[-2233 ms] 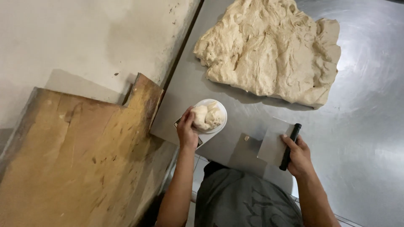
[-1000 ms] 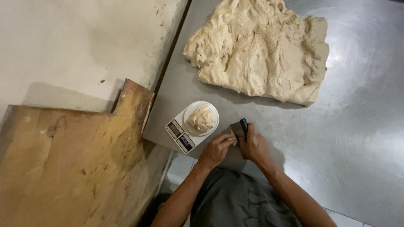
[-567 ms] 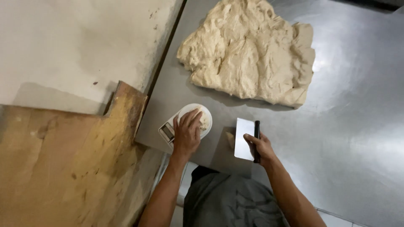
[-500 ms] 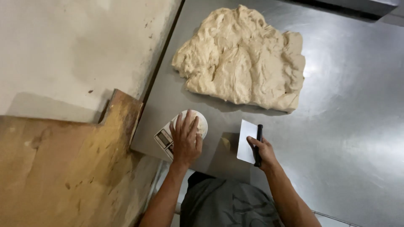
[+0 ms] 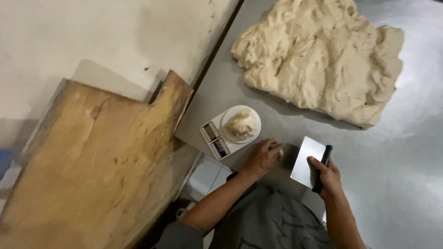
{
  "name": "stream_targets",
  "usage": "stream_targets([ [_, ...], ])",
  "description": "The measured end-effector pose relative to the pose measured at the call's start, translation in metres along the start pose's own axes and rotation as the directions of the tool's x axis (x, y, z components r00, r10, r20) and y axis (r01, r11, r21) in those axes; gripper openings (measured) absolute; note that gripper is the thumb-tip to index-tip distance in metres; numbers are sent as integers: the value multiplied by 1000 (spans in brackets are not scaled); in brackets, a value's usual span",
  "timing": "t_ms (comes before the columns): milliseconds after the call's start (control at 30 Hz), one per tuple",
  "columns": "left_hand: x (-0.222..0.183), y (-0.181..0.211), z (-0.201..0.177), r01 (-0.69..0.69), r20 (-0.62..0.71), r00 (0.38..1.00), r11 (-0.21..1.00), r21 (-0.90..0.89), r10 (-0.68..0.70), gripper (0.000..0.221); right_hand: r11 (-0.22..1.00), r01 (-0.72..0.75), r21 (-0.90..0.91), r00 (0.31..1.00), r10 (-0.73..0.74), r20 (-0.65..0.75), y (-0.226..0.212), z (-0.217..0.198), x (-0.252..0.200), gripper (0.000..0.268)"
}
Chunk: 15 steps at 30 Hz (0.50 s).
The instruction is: The recorder is seen cutting, weighing, and rounding portions of bread dough on a stainless steel table in a bakery.
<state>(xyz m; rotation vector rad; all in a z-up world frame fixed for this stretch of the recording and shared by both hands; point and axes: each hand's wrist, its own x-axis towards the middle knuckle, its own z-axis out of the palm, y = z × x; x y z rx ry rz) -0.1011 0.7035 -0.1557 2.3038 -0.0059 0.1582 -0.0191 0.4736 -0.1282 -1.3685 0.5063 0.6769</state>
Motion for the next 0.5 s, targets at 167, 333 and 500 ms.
stream_targets([
  [167, -6, 0, 6, 75, -109, 991, 996, -43, -79, 41, 956, -34, -292, 998, 19, -55, -4, 23, -5, 49],
  [333, -11, -7, 11, 154, -92, 981, 972, -178, -172, 35, 889, 127, -440, 992, -107, 71, -9, 47, -14, 54],
  [500, -12, -7, 6, 149, -122, 976, 962, -230, -180, 29, 724, 125, -679, 990, -133, 41, -18, 68, -20, 55],
])
